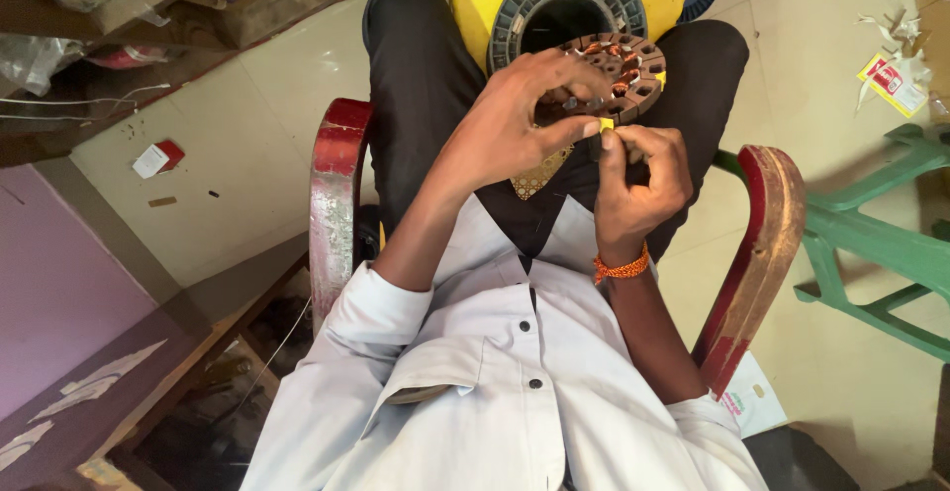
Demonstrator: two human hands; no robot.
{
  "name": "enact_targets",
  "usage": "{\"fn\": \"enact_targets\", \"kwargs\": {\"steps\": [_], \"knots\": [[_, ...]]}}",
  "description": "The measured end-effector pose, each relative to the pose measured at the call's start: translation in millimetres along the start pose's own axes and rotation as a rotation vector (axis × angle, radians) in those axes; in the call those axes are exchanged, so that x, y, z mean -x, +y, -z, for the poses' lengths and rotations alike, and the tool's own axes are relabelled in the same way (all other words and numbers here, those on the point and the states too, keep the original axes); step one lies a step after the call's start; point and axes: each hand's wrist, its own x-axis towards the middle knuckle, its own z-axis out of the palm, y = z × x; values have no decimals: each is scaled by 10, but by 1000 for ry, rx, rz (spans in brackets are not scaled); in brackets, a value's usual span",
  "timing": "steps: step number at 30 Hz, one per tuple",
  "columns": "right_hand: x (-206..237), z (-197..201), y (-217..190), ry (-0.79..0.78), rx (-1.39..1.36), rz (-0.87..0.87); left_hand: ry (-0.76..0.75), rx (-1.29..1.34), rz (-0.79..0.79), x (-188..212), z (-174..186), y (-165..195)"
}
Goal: The person sits in a workshop chair with an electric motor armature on their lap. They cut insulation material with scissors, use a screwdriver on the armature, and press yellow wedge strips into the slots around the armature one by one, fitting each wedge into place by hand.
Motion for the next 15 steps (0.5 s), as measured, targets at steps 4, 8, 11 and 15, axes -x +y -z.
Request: {"fn": "enact_targets", "kwargs": {"steps": [4,8,11,15], "knots": [[-34,36,-24,-30,-16,-8,13,-37,30,-31,-43,6],[-93,91,-43,-68,-32,-3,69,3,83,-7,-104,12],[-109,112,-52,-75,-39,-24,91,-27,129,-9,-149,7],[-66,87,-43,-50,-35,-42,161,-110,174,29,-235,57]]}}
